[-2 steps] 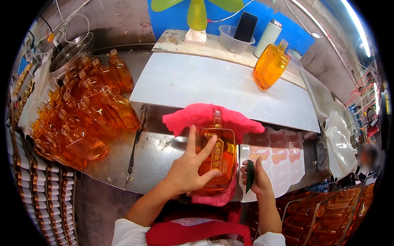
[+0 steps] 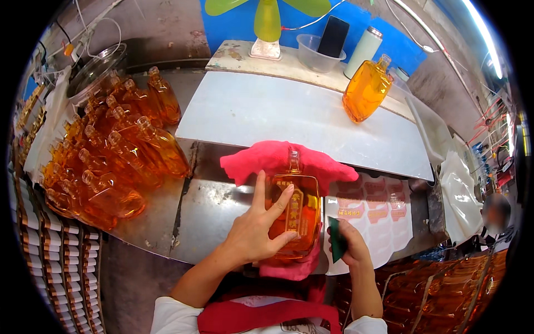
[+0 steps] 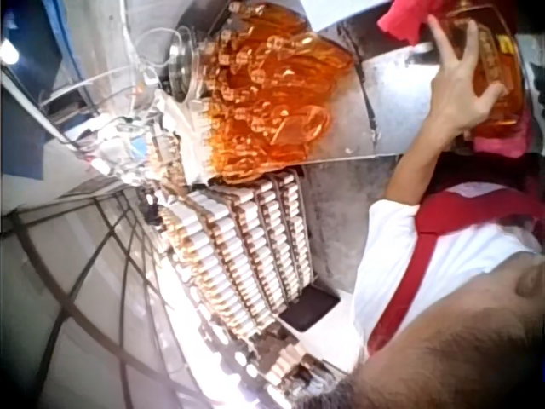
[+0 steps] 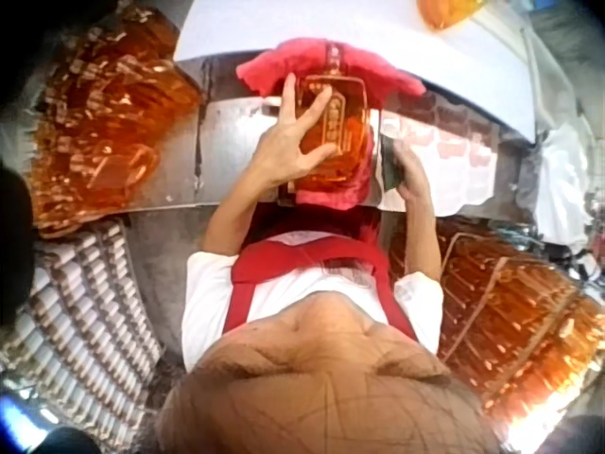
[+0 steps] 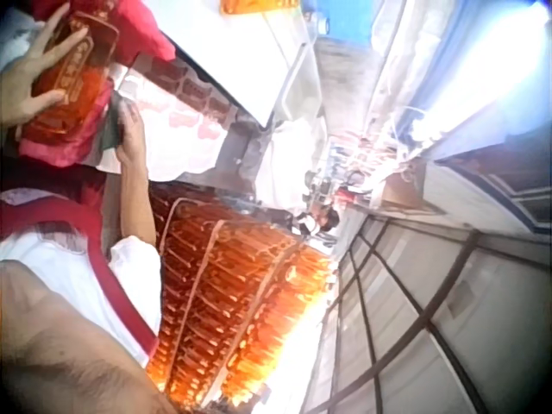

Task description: The person applies labels to amber-colored plastic bottles filled with liquid. They pick up a bottle, place it on a pink cloth, apply a label from a sheet, smooth it down, and then move the bottle to a finished pile on the right.

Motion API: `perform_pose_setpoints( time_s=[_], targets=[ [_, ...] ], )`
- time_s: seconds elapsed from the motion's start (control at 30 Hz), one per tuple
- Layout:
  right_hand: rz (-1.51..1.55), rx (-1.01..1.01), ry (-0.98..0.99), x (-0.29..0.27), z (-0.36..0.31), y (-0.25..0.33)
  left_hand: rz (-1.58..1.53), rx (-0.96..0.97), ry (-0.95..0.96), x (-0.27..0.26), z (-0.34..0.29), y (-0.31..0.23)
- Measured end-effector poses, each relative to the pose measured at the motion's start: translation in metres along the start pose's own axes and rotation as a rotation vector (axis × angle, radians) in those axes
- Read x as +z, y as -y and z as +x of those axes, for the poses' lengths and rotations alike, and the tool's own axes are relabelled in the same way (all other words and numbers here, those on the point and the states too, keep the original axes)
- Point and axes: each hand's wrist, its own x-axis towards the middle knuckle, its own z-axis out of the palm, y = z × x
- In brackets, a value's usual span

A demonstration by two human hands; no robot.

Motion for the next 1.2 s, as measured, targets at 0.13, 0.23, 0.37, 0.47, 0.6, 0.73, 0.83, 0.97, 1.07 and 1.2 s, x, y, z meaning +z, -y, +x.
perform_pose_setpoints(
  time_s=[0.13,0.23,0.37,0.47,0.6,0.73,0.83,0.97,1.07,1.2],
  targets=[
    [-0.252,-0.458,0.063,0.055,-0.03,0.029,0.015,-0.005,-0.002,0.001,-0.001,0.002],
    [-0.729,-0.757,0.146,0.082,-0.034,0.034,0.003,0.024,-0.02,0.001,0.0,0.003],
    [-1.147,-1.159,0.192,0.122,0.006,0.059,-0.095,-0.062,0.04,-0.002,0.0,0.001],
    [-1.056,-1.183,0.147,0.141,0.034,0.082,-0.125,-0.06,-0.003,0.001,0.001,0.004],
    [-1.0,-1.157,0.189,0.149,0.052,0.093,-0.118,-0.032,-0.083,-0.007,-0.003,0.011],
    [-1.147,-1.374,0.337,0.141,0.042,0.091,0.077,0.09,-0.658,-0.038,-0.016,0.049],
    [-1.151,-1.224,0.47,0.11,0.011,0.068,0.402,0.007,-1.006,-0.082,-0.021,0.068],
    [-1.192,-1.08,0.51,0.08,-0.044,0.04,0.546,0.024,-1.098,-0.115,-0.034,0.076],
    [-1.124,-1.05,0.475,0.082,-0.047,0.043,0.802,0.041,-1.172,-0.125,-0.047,0.064],
    [-1.079,-1.324,0.207,0.102,-0.01,0.06,0.971,0.001,-1.317,-0.13,-0.068,0.064]
  ],
)
